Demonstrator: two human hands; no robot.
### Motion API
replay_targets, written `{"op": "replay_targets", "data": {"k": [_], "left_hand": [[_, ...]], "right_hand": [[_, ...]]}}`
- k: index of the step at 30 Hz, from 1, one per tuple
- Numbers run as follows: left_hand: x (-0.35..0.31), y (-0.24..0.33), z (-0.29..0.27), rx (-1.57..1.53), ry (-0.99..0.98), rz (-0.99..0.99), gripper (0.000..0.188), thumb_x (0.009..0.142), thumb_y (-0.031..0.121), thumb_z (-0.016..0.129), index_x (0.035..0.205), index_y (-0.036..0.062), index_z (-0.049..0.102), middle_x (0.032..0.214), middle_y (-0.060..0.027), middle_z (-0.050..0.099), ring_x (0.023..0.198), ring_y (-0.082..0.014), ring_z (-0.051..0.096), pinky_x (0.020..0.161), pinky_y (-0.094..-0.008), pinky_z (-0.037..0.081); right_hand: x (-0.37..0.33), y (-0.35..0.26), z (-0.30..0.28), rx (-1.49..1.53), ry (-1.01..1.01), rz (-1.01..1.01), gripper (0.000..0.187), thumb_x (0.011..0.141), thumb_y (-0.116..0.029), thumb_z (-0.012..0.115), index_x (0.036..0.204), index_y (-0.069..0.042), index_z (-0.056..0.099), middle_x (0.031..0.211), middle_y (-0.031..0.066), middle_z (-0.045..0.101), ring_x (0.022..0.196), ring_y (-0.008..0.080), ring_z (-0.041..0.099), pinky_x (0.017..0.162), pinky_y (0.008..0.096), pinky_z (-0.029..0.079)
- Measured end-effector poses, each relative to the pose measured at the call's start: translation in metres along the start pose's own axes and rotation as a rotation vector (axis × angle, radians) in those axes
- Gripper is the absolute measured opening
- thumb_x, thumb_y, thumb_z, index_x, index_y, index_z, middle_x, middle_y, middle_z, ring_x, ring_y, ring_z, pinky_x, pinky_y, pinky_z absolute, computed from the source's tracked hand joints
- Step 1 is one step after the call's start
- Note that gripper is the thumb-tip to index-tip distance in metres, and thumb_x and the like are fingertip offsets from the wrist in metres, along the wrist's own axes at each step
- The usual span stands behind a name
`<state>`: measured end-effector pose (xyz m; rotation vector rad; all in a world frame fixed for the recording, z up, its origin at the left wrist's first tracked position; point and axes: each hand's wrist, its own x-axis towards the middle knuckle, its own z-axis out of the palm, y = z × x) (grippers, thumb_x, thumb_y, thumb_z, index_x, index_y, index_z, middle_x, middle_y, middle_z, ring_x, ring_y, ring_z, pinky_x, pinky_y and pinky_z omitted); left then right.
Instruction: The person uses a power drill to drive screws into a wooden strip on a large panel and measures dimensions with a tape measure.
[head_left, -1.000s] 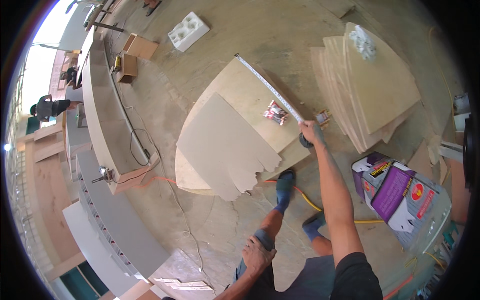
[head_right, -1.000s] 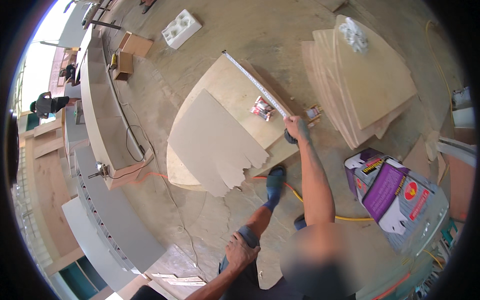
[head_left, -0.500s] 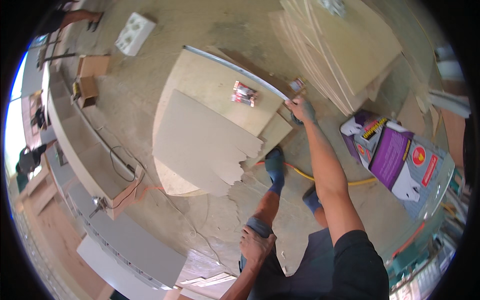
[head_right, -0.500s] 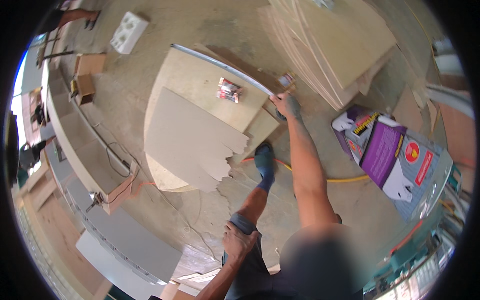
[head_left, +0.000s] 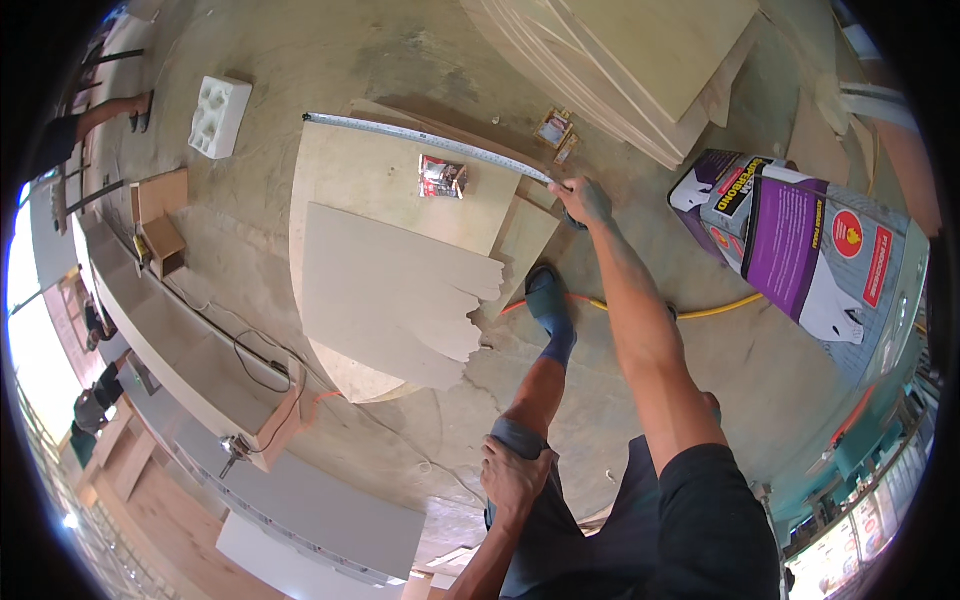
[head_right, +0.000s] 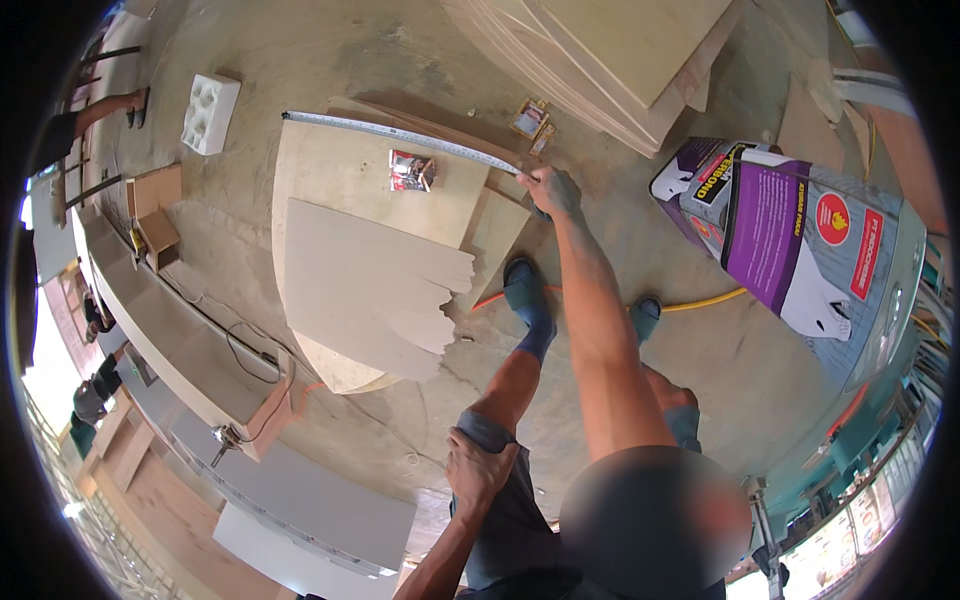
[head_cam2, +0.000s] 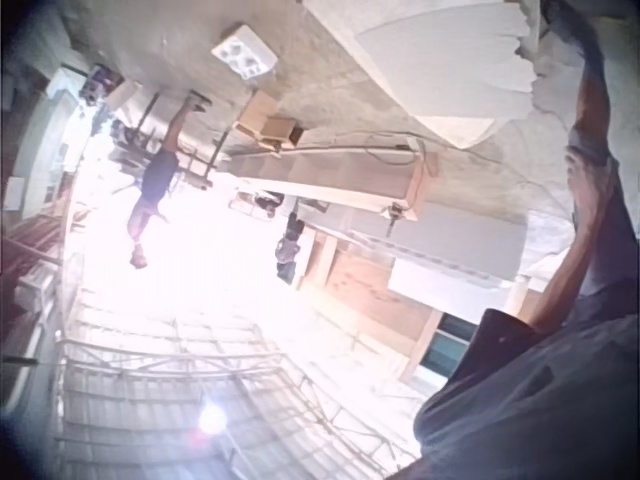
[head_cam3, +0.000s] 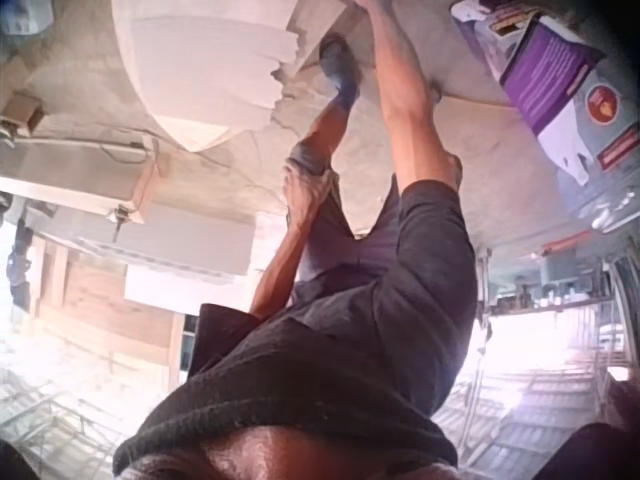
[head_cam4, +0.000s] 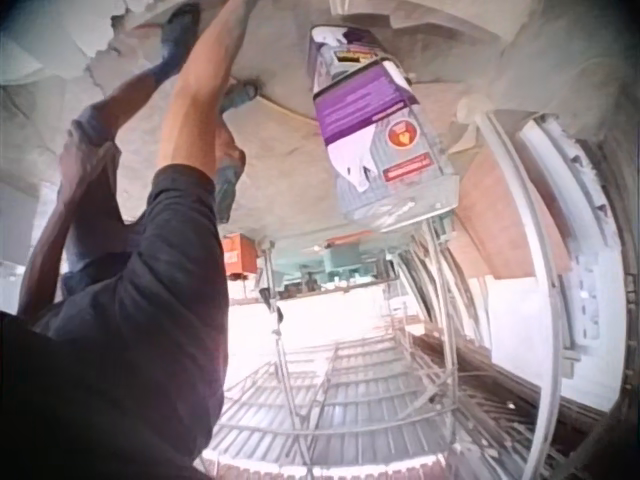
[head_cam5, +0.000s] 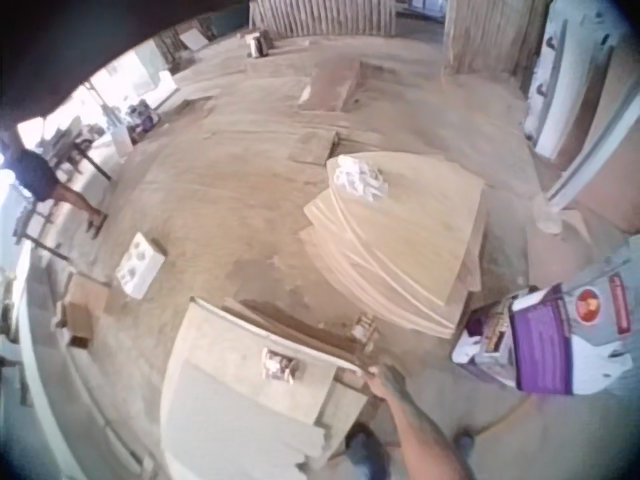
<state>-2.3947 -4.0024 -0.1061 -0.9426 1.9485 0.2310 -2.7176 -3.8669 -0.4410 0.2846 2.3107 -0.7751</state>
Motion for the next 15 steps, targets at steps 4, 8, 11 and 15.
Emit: {"op": "replay_targets", "data": {"k": [4,8,11,15], "left_hand": [[0.000,-0.003,0.006,0.017,0.012,0.010,0.087,0.064,0.044,0.082,0.123,-0.0063,0.043,0.115,-0.0241,0.058,0.109,-0.0413,0.063,0.093,-0.0484,0.052],[-0.007,0.005,-0.002,-0.004,-0.014,0.019,0.091,0.063,0.045,0.083,0.125,-0.0067,0.042,0.118,-0.0260,0.060,0.110,-0.0436,0.063,0.094,-0.0498,0.052],[-0.009,0.011,-0.007,-0.041,-0.046,0.032,0.097,0.063,0.050,0.083,0.129,-0.0079,0.041,0.122,-0.0262,0.060,0.112,-0.0428,0.063,0.095,-0.0482,0.052],[-0.020,0.009,0.002,0.014,-0.130,0.035,0.106,0.066,0.058,0.080,0.136,-0.0085,0.038,0.127,-0.0293,0.061,0.117,-0.0431,0.062,0.097,-0.0480,0.051]], "right_hand": [[-0.001,0.005,-0.001,-0.026,0.046,-0.052,0.055,0.089,-0.062,0.063,0.079,-0.009,0.070,0.070,0.0185,0.065,0.068,0.0353,0.066,0.063,0.0474,0.048],[-0.004,0.006,-0.013,0.022,0.096,-0.096,0.050,0.090,-0.060,0.063,0.085,-0.011,0.074,0.069,0.0176,0.065,0.069,0.0350,0.067,0.064,0.0479,0.049],[-0.016,-0.011,-0.040,0.063,0.083,-0.250,0.047,0.090,-0.058,0.064,0.089,-0.012,0.076,0.070,0.0172,0.066,0.069,0.0348,0.067,0.064,0.0466,0.049],[-0.094,-0.036,-0.109,0.186,-0.064,-0.299,0.049,0.092,-0.053,0.065,0.088,-0.006,0.075,0.069,0.0200,0.065,0.063,0.0246,0.065,0.062,0.0413,0.049]]}}
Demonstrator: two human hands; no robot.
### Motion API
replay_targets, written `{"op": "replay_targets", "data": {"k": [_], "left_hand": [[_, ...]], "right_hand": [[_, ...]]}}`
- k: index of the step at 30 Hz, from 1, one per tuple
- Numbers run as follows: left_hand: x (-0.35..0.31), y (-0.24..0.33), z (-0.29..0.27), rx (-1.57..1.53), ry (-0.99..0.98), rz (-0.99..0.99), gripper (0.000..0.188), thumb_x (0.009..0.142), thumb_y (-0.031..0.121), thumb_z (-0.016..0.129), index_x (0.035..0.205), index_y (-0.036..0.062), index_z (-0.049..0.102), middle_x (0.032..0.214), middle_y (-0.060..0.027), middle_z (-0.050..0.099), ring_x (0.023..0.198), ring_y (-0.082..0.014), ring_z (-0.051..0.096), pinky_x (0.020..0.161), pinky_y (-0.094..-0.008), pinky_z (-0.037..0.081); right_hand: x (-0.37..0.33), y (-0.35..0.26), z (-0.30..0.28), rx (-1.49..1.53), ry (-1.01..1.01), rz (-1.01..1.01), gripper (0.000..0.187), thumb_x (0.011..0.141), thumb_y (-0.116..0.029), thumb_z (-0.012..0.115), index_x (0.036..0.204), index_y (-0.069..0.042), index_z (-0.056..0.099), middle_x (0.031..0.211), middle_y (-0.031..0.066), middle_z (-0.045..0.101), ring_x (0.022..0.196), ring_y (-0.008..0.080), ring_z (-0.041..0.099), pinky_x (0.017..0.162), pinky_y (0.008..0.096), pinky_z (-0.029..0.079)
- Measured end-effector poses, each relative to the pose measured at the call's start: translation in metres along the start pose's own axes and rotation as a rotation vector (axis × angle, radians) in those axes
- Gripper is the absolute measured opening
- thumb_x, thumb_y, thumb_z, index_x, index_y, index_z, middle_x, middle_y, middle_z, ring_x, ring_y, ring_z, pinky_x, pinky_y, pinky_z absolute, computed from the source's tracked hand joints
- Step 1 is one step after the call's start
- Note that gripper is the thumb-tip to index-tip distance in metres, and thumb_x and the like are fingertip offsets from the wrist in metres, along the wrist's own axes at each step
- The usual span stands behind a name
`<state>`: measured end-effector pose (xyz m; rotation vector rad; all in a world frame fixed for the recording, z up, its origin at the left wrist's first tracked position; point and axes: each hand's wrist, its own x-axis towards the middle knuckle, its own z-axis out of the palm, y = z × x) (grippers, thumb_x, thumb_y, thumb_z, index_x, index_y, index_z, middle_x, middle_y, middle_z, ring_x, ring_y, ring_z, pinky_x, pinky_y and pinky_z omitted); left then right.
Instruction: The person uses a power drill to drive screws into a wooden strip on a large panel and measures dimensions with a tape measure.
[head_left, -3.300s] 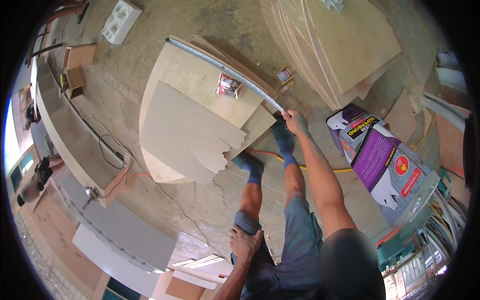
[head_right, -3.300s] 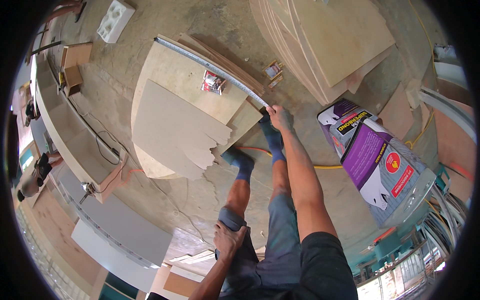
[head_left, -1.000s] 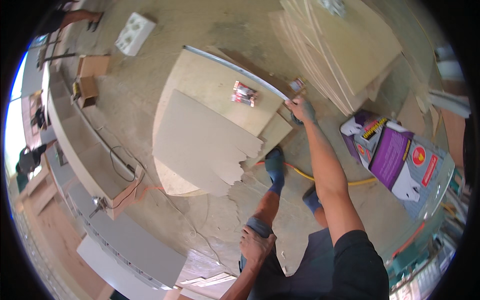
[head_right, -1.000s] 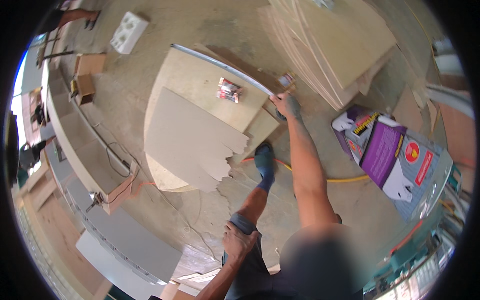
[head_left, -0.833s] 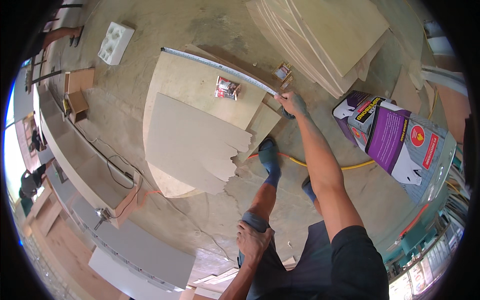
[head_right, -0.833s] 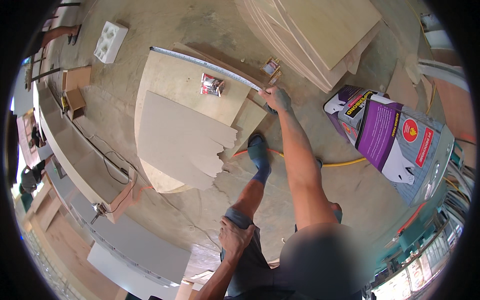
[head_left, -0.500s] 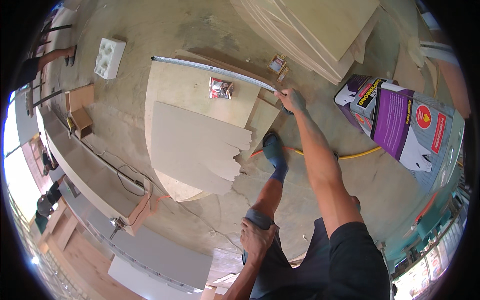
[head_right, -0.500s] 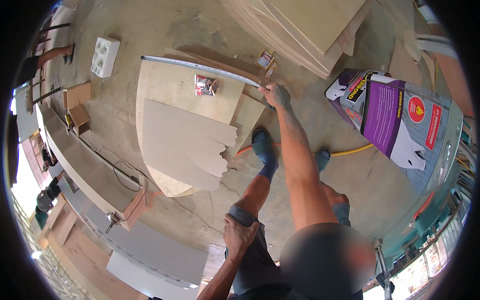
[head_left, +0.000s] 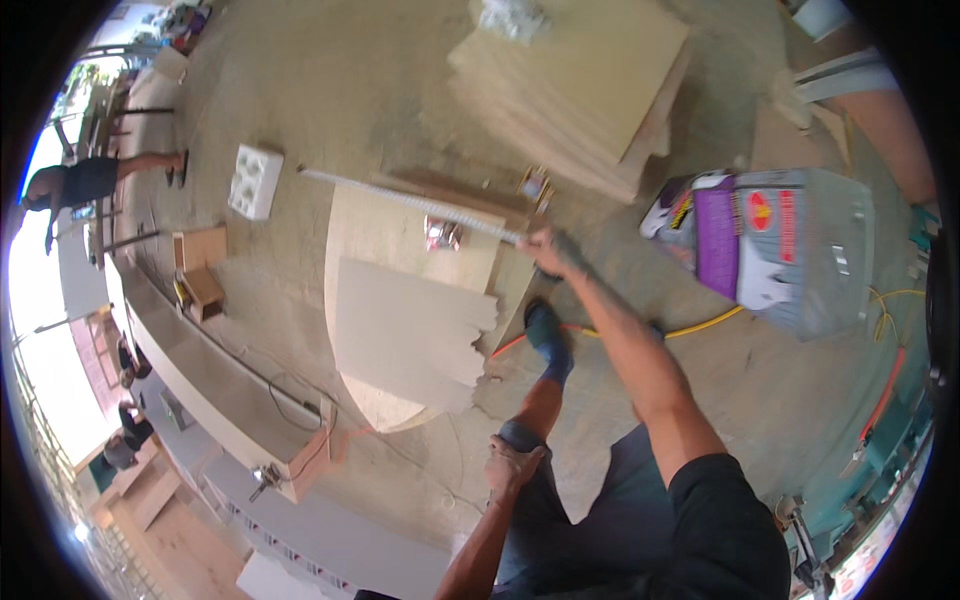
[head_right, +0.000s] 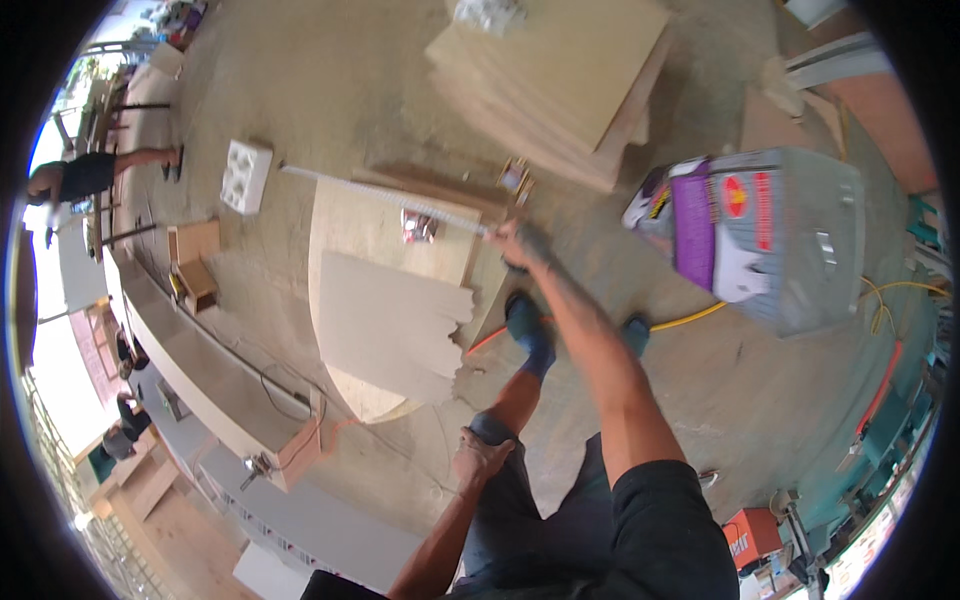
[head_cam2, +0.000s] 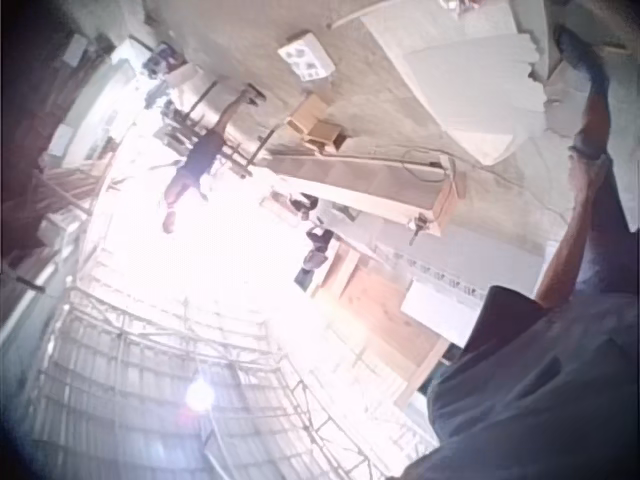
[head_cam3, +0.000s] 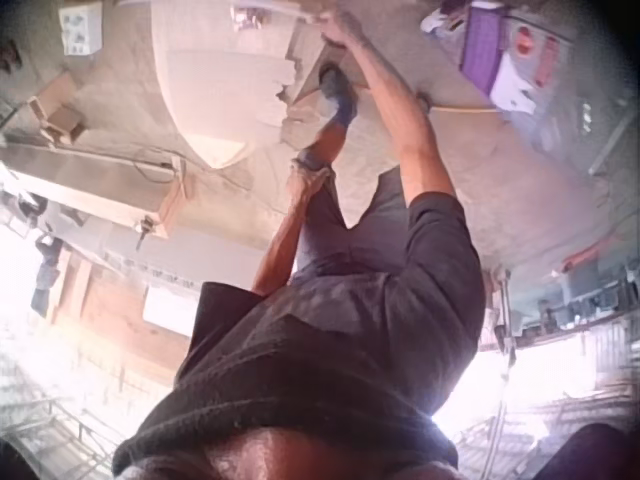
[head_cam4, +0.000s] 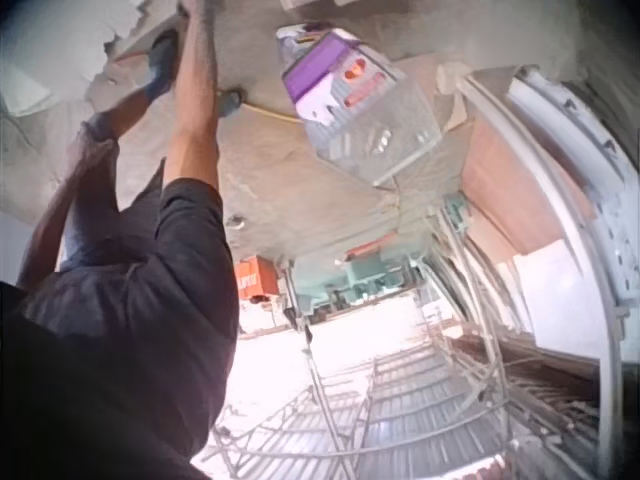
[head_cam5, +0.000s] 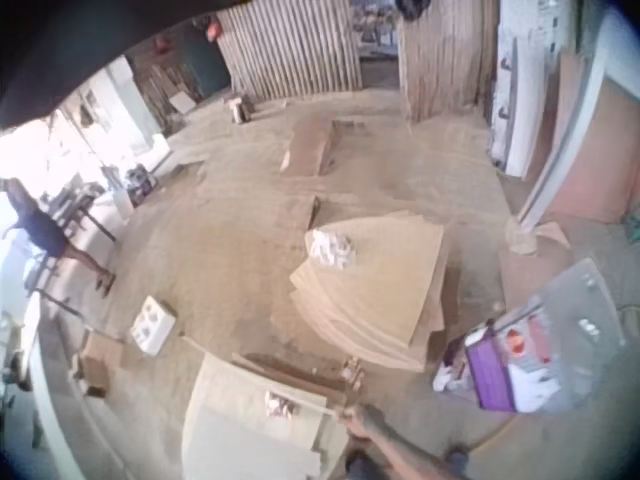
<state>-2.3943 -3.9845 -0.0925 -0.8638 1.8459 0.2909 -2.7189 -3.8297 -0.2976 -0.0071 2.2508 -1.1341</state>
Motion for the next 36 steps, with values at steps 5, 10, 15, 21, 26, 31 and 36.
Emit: {"op": "replay_targets", "data": {"k": [5,10,15,21,26,31,36], "left_hand": [[0.018,-0.065,0.047,-0.237,-0.017,0.148,0.092,0.076,0.065,0.073,0.129,-0.0073,0.051,0.124,-0.0331,0.062,0.122,-0.0442,0.059,0.102,-0.0465,0.047],[-0.003,-0.043,0.026,0.056,0.238,0.525,0.066,0.085,0.052,0.066,0.118,-0.0041,0.062,0.118,-0.0314,0.064,0.113,-0.0460,0.061,0.096,-0.0509,0.049],[-0.015,-0.010,-0.013,0.185,0.237,0.589,0.079,0.088,0.057,0.063,0.133,-0.0059,0.049,0.110,-0.0283,0.068,0.106,-0.0434,0.066,0.092,-0.0519,0.051],[-0.148,0.157,0.074,0.159,0.425,0.731,0.048,0.086,0.040,0.058,0.105,-0.0029,0.066,0.103,-0.0337,0.068,0.097,-0.0452,0.068,0.083,-0.0527,0.053],[-0.205,0.260,0.225,0.588,0.224,1.151,0.054,0.086,0.046,0.059,0.101,-0.0046,0.070,0.103,-0.0323,0.069,0.098,-0.0433,0.069,0.090,-0.0496,0.053],[-0.371,0.386,0.370,0.578,-0.065,1.200,0.049,0.083,0.047,0.065,0.089,-0.0009,0.073,0.085,-0.0279,0.070,0.086,-0.0403,0.071,0.077,-0.0510,0.054],[-0.357,0.504,0.453,1.155,0.048,1.319,0.047,0.083,0.040,0.061,0.108,0.0005,0.071,0.103,-0.0279,0.070,0.102,-0.0426,0.068,0.090,-0.0506,0.053]], "right_hand": [[-0.193,-0.058,-0.036,0.308,0.179,-0.140,0.053,0.093,-0.049,0.067,0.067,-0.004,0.061,0.056,0.0109,0.051,0.055,0.0152,0.046,0.053,0.0402,0.043],[-0.421,0.017,-0.099,0.412,0.283,0.025,0.046,0.090,-0.050,0.069,0.084,-0.004,0.074,0.072,0.0173,0.069,0.067,0.0283,0.069,0.062,0.0425,0.050],[-0.646,0.146,-0.134,0.107,0.154,0.638,0.043,0.088,-0.049,0.070,0.092,-0.007,0.079,0.074,0.0180,0.072,0.069,0.0296,0.073,0.065,0.0429,0.057],[-0.934,0.322,-0.155,0.008,0.378,0.899,0.041,0.099,-0.045,0.054,0.090,-0.016,0.082,0.088,0.0142,0.075,0.081,0.0329,0.072,0.071,0.0478,0.055],[-1.089,0.424,-0.129,0.377,0.826,1.035,0.036,0.100,-0.038,0.059,0.100,-0.005,0.073,0.081,0.0130,0.072,0.072,0.0243,0.066,0.067,0.0402,0.051],[-1.140,0.481,-0.017,0.845,1.335,1.109,0.030,0.099,-0.033,0.059,0.100,-0.005,0.070,0.080,0.0091,0.069,0.076,0.0226,0.061,0.071,0.0391,0.048],[-1.067,0.458,0.022,1.174,1.076,1.013,0.035,0.099,-0.037,0.059,0.091,-0.008,0.077,0.081,0.0044,0.071,0.073,0.0165,0.065,0.069,0.0357,0.051]]}}
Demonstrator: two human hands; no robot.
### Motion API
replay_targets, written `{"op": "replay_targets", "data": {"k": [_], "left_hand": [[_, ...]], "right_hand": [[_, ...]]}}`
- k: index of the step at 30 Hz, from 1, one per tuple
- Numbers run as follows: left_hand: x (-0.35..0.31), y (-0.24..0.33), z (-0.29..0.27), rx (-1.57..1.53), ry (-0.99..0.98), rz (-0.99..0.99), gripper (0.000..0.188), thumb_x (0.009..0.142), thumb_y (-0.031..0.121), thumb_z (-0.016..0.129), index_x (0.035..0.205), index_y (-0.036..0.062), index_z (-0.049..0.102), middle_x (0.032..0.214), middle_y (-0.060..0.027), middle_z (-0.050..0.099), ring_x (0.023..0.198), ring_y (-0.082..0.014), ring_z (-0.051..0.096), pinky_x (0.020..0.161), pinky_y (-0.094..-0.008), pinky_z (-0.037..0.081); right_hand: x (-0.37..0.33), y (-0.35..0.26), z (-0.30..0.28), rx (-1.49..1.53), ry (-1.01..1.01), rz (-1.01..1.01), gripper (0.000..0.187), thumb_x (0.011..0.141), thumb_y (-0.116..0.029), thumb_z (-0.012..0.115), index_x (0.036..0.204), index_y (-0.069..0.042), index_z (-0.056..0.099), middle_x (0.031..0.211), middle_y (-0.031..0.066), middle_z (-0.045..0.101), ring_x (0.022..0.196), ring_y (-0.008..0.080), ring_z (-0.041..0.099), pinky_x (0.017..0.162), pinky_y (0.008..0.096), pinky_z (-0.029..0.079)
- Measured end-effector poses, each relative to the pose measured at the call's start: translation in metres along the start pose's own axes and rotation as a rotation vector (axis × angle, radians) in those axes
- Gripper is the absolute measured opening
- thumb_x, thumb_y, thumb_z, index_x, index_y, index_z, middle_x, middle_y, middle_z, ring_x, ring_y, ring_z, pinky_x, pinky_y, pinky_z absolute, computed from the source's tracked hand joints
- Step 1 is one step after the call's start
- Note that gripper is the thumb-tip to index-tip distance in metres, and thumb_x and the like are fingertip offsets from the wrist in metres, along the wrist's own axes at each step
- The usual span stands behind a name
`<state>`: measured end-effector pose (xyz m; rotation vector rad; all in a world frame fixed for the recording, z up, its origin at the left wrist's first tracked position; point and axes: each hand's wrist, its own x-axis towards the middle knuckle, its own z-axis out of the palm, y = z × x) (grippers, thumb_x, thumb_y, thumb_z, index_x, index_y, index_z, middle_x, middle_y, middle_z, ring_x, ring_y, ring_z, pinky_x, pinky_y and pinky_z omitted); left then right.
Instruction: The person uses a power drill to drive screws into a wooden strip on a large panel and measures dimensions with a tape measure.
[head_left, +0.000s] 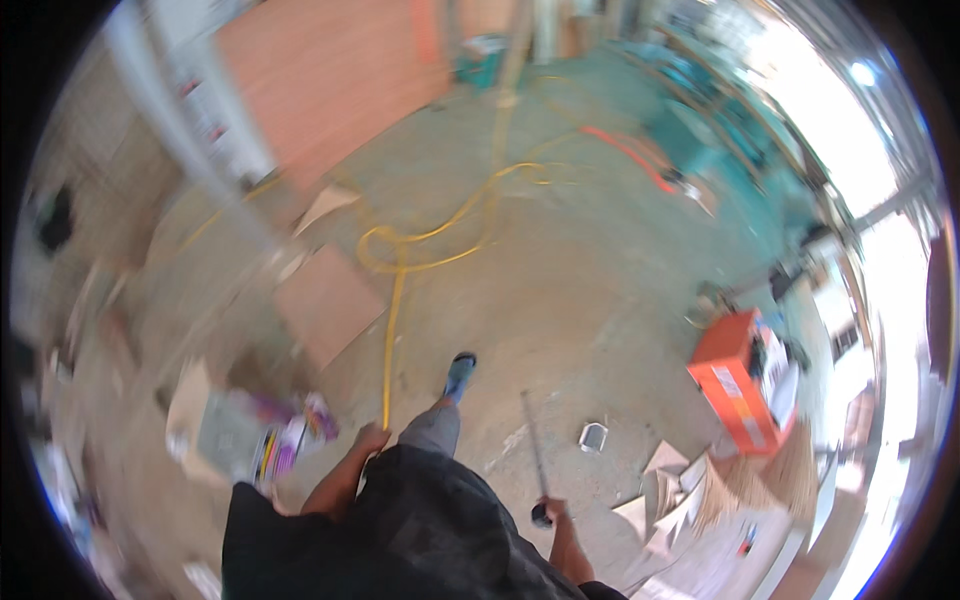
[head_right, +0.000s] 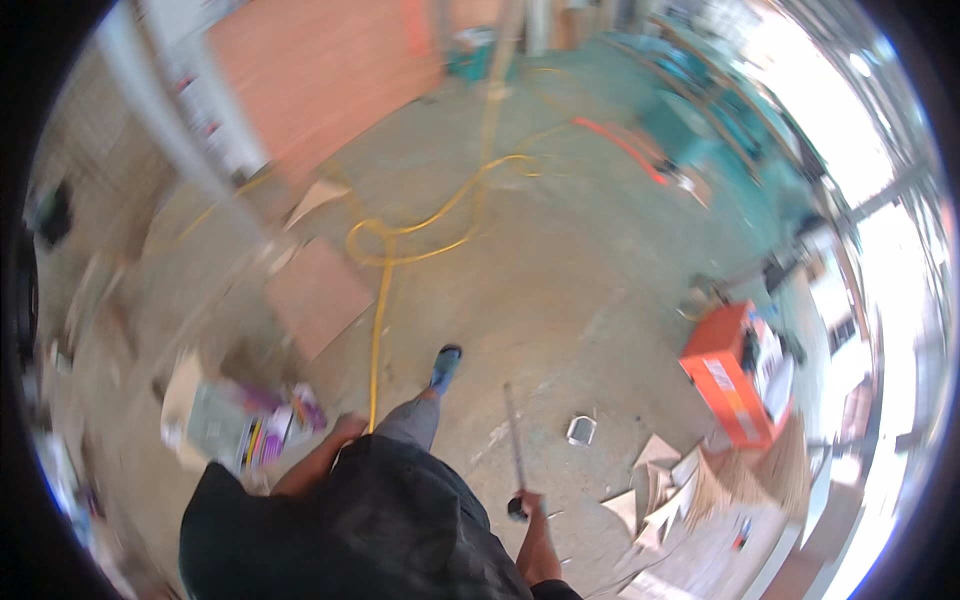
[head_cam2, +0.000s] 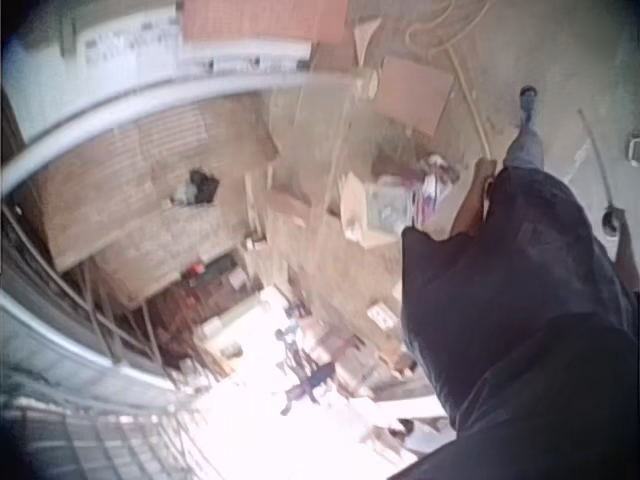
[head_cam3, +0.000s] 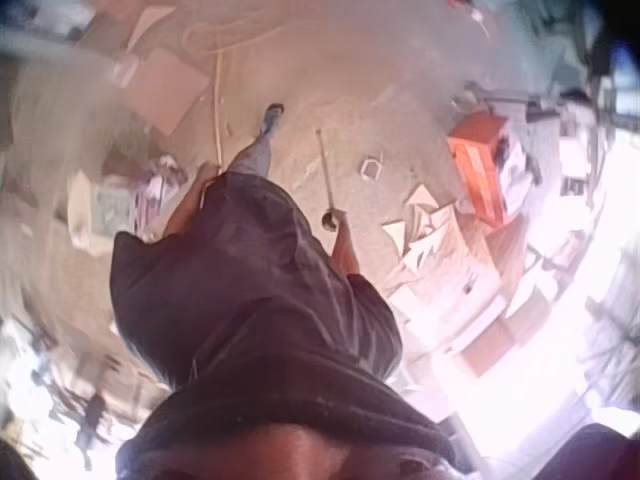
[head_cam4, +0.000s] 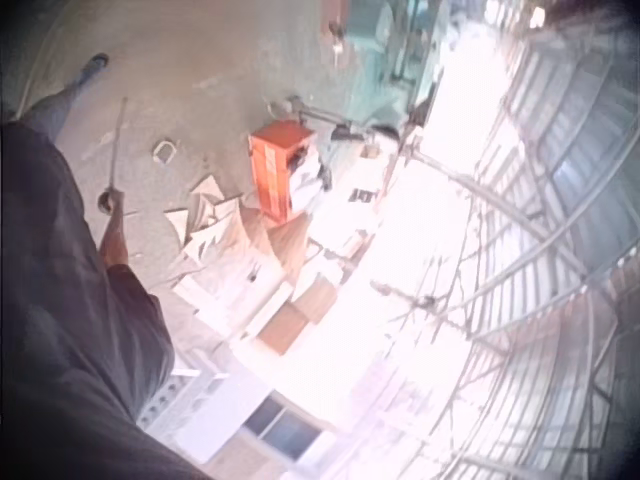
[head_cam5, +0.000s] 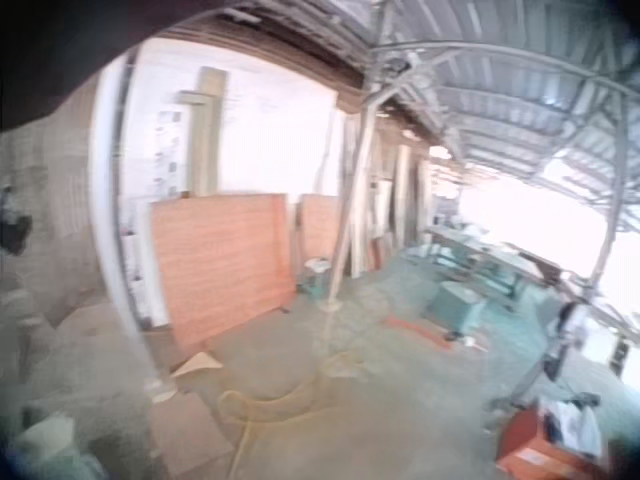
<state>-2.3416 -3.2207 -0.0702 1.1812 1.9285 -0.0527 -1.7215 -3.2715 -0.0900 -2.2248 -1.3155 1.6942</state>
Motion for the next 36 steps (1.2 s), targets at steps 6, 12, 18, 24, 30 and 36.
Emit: {"op": "replay_targets", "data": {"k": [6,12,18,24,30,36], "left_hand": [[0.161,0.147,-0.067,0.337,-0.312,0.046,0.054,0.083,0.048,0.064,0.108,0.0006,0.073,0.115,-0.0257,0.069,0.113,-0.0405,0.065,0.098,-0.0467,0.051],[0.303,0.442,-0.152,0.431,-0.206,0.220,0.047,0.085,0.043,0.061,0.107,0.0032,0.074,0.114,-0.0219,0.071,0.111,-0.0401,0.066,0.096,-0.0482,0.051],[0.434,0.711,-0.173,0.350,-0.094,0.407,0.042,0.085,0.039,0.059,0.106,0.0041,0.071,0.107,-0.0221,0.071,0.104,-0.0380,0.068,0.092,-0.0476,0.053],[0.559,0.859,-0.161,0.383,0.012,0.330,0.044,0.086,0.042,0.061,0.103,0.0036,0.072,0.103,-0.0235,0.071,0.098,-0.0398,0.069,0.086,-0.0491,0.054],[0.604,1.013,-0.107,0.296,-0.419,0.348,0.048,0.087,0.045,0.059,0.100,0.0013,0.073,0.108,-0.0250,0.069,0.103,-0.0428,0.067,0.086,-0.0505,0.052],[0.706,1.161,-0.114,0.400,-0.375,0.281,0.048,0.087,0.045,0.058,0.105,0.0022,0.073,0.112,-0.0259,0.068,0.108,-0.0422,0.065,0.089,-0.0501,0.051]], "right_hand": [[-0.044,-0.067,-0.002,0.303,0.194,0.428,0.026,0.094,-0.029,0.061,0.092,-0.007,0.075,0.085,0.0105,0.072,0.080,0.0256,0.069,0.072,0.0418,0.052],[0.039,-0.176,-0.123,0.504,0.404,0.482,0.027,0.094,-0.029,0.059,0.093,-0.006,0.075,0.087,0.0133,0.073,0.082,0.0282,0.069,0.072,0.0432,0.053],[0.192,-0.228,-0.253,0.559,0.416,0.522,0.029,0.094,-0.029,0.057,0.094,-0.006,0.075,0.090,0.0161,0.073,0.084,0.0308,0.070,0.073,0.0445,0.053],[0.357,-0.259,-0.442,0.407,0.366,0.423,0.031,0.093,-0.029,0.054,0.094,-0.006,0.075,0.092,0.0189,0.073,0.086,0.0334,0.071,0.073,0.0459,0.054],[0.511,-0.257,-0.760,0.059,0.466,0.290,0.036,0.094,-0.031,0.052,0.092,-0.005,0.076,0.090,0.0202,0.073,0.086,0.0334,0.073,0.073,0.0458,0.054],[0.651,-0.384,-1.023,0.431,0.671,0.231,0.043,0.096,-0.036,0.050,0.087,-0.004,0.078,0.080,0.0144,0.073,0.078,0.0265,0.071,0.071,0.0430,0.054]]}}
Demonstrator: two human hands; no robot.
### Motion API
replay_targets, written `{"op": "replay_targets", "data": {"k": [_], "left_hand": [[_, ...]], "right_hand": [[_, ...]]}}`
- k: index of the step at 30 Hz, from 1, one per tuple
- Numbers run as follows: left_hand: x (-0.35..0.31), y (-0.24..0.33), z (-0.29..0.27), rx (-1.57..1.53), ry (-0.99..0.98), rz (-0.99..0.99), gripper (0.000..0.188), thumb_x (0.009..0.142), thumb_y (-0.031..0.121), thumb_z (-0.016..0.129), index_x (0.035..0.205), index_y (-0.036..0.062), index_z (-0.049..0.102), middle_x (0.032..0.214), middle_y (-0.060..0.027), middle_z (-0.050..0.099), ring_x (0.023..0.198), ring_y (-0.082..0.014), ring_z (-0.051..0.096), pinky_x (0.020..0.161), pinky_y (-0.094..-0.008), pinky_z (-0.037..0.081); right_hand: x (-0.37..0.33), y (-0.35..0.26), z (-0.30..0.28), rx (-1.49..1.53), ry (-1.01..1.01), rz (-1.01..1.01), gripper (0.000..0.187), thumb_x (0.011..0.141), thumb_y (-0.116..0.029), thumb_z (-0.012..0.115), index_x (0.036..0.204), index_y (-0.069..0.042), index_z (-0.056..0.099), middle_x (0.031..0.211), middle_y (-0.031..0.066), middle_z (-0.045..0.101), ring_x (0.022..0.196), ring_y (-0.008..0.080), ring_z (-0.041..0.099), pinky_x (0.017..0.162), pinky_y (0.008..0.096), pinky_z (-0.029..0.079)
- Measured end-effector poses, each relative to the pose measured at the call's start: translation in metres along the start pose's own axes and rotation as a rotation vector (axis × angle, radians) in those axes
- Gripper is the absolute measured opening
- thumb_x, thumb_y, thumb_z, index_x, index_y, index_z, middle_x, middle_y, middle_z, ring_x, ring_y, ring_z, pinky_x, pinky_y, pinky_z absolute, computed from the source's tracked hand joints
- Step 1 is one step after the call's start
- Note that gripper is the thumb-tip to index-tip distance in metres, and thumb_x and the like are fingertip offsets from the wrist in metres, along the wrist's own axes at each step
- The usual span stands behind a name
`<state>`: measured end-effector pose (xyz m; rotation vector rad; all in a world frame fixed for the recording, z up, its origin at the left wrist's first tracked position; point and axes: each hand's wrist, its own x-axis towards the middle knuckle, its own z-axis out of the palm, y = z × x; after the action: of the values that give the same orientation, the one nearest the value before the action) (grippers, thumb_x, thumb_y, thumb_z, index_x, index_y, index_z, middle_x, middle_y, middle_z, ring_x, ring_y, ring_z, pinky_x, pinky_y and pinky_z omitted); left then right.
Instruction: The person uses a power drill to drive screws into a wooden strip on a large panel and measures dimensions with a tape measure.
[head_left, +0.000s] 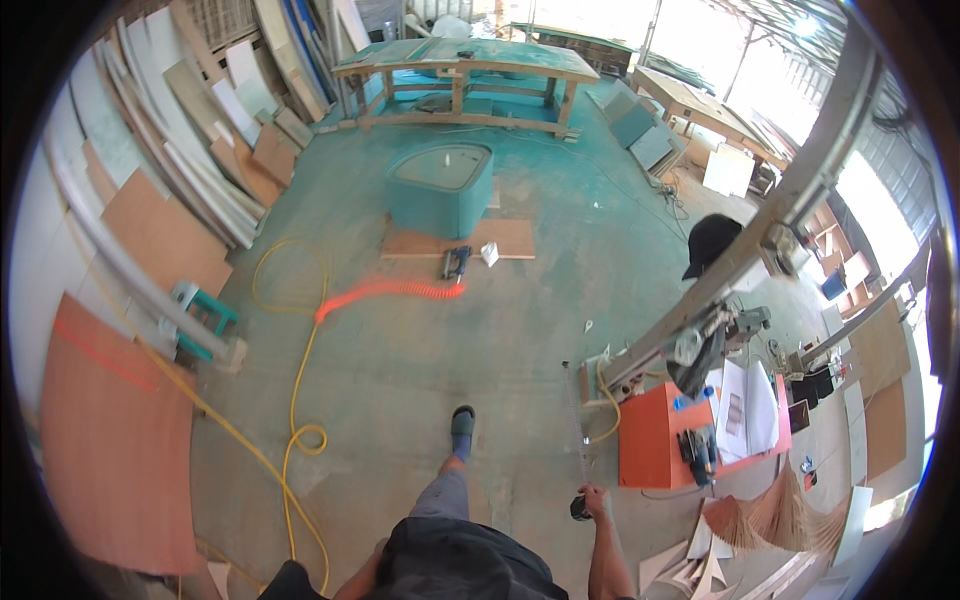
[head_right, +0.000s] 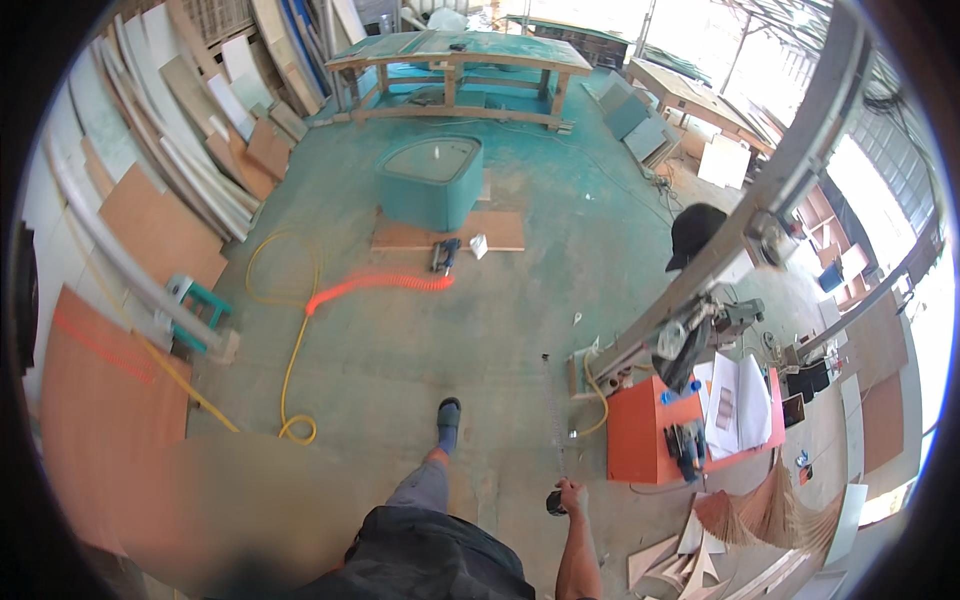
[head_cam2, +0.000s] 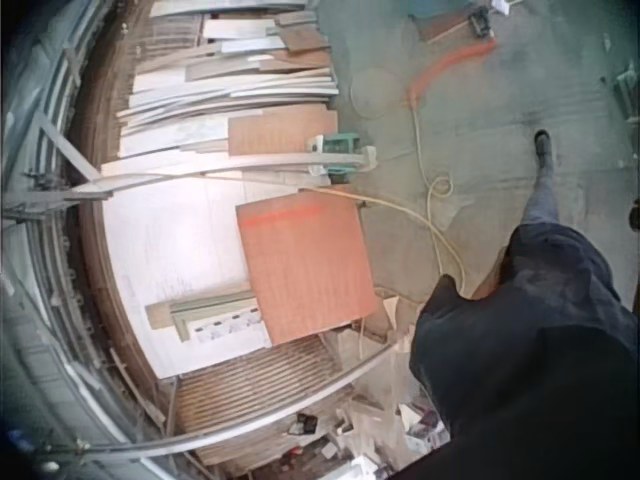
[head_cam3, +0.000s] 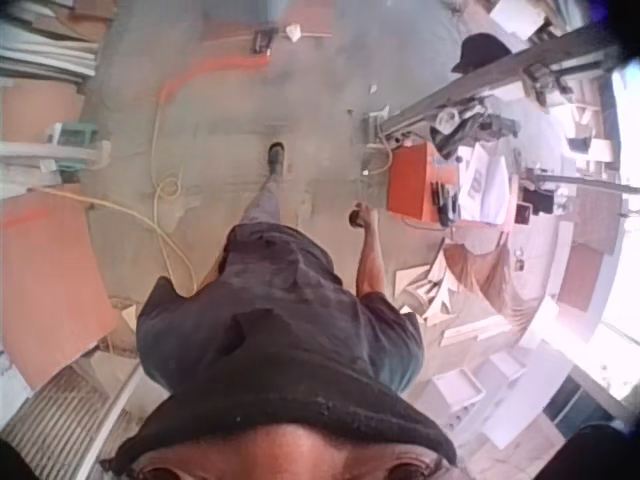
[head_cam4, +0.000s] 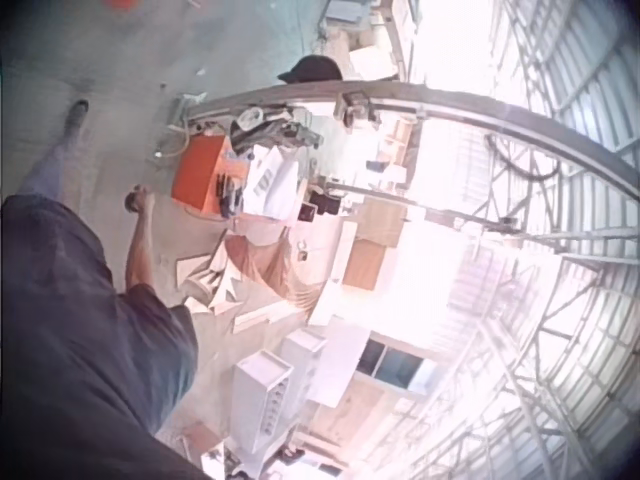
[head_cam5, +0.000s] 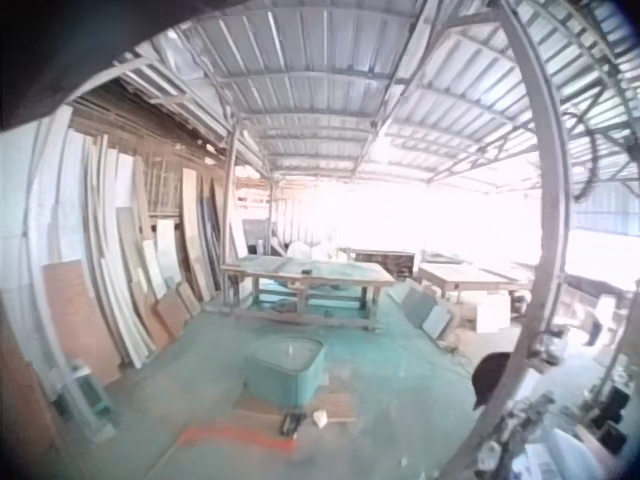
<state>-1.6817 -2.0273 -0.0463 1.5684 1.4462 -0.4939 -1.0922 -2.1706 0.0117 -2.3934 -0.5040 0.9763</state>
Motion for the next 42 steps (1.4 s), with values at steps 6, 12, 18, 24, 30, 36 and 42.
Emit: {"op": "replay_targets", "data": {"k": [6,12,18,24,30,36,42], "left_hand": [[0.237,0.214,-0.164,0.145,-0.065,0.065,0.048,0.086,0.045,0.059,0.105,0.0027,0.073,0.112,-0.0265,0.068,0.109,-0.0423,0.065,0.090,-0.0501,0.051],[0.399,0.440,-0.412,0.245,0.296,0.065,0.051,0.097,0.043,0.051,0.133,0.0085,0.060,0.133,-0.0234,0.061,0.121,-0.0418,0.059,0.101,-0.0517,0.048],[0.560,0.715,-0.536,-0.096,0.457,0.346,0.037,0.095,0.037,0.054,0.109,0.0056,0.067,0.099,-0.0226,0.071,0.098,-0.0404,0.068,0.085,-0.0508,0.052],[0.652,0.799,-0.527,0.148,0.152,0.198,0.037,0.090,0.038,0.061,0.100,0.0038,0.071,0.103,-0.0267,0.069,0.103,-0.0417,0.065,0.085,-0.0506,0.051],[0.687,0.844,-0.528,-0.034,-0.160,0.015,0.052,0.092,0.043,0.060,0.114,-0.0026,0.070,0.100,-0.0205,0.074,0.090,-0.0345,0.071,0.081,-0.0466,0.056],[0.781,0.965,-0.591,-0.003,-0.200,-0.077,0.053,0.092,0.044,0.060,0.114,-0.0031,0.070,0.097,-0.0183,0.074,0.084,-0.0316,0.072,0.077,-0.0452,0.057],[0.978,1.146,-0.719,0.090,-0.190,-0.043,0.053,0.093,0.045,0.058,0.114,-0.0022,0.070,0.098,-0.0177,0.074,0.084,-0.0311,0.071,0.076,-0.0452,0.056]], "right_hand": [[0.162,0.010,-0.004,-0.401,0.061,-0.174,0.038,0.102,-0.032,0.044,0.108,-0.011,0.075,0.105,0.0143,0.072,0.100,0.0328,0.066,0.088,0.0423,0.050],[0.179,-0.167,-0.020,0.054,-0.151,0.210,0.030,0.094,-0.027,0.054,0.106,-0.011,0.076,0.107,0.0147,0.073,0.102,0.0352,0.069,0.081,0.0475,0.053],[0.374,-0.240,-0.064,0.013,-0.111,0.353,0.028,0.093,-0.024,0.055,0.102,-0.009,0.076,0.103,0.0177,0.073,0.099,0.0363,0.070,0.080,0.0488,0.054],[0.630,-0.366,-0.147,-0.139,-0.078,0.304,0.026,0.091,-0.021,0.056,0.098,-0.008,0.077,0.099,0.0207,0.073,0.096,0.0374,0.071,0.079,0.0502,0.056],[0.946,-0.570,-0.310,-0.335,0.113,-0.065,0.033,0.092,-0.028,0.049,0.093,-0.011,0.078,0.087,0.0211,0.072,0.085,0.0383,0.072,0.076,0.0460,0.056],[1.161,-0.767,-0.384,0.152,-0.062,-0.169,0.037,0.094,-0.038,0.057,0.089,-0.006,0.076,0.068,0.0035,0.065,0.064,0.0164,0.060,0.063,0.0362,0.049],[1.346,-0.843,-0.384,0.060,-0.144,-0.036,0.037,0.099,-0.035,0.054,0.093,-0.005,0.075,0.082,0.0065,0.069,0.070,0.0156,0.062,0.065,0.0379,0.052]]}}
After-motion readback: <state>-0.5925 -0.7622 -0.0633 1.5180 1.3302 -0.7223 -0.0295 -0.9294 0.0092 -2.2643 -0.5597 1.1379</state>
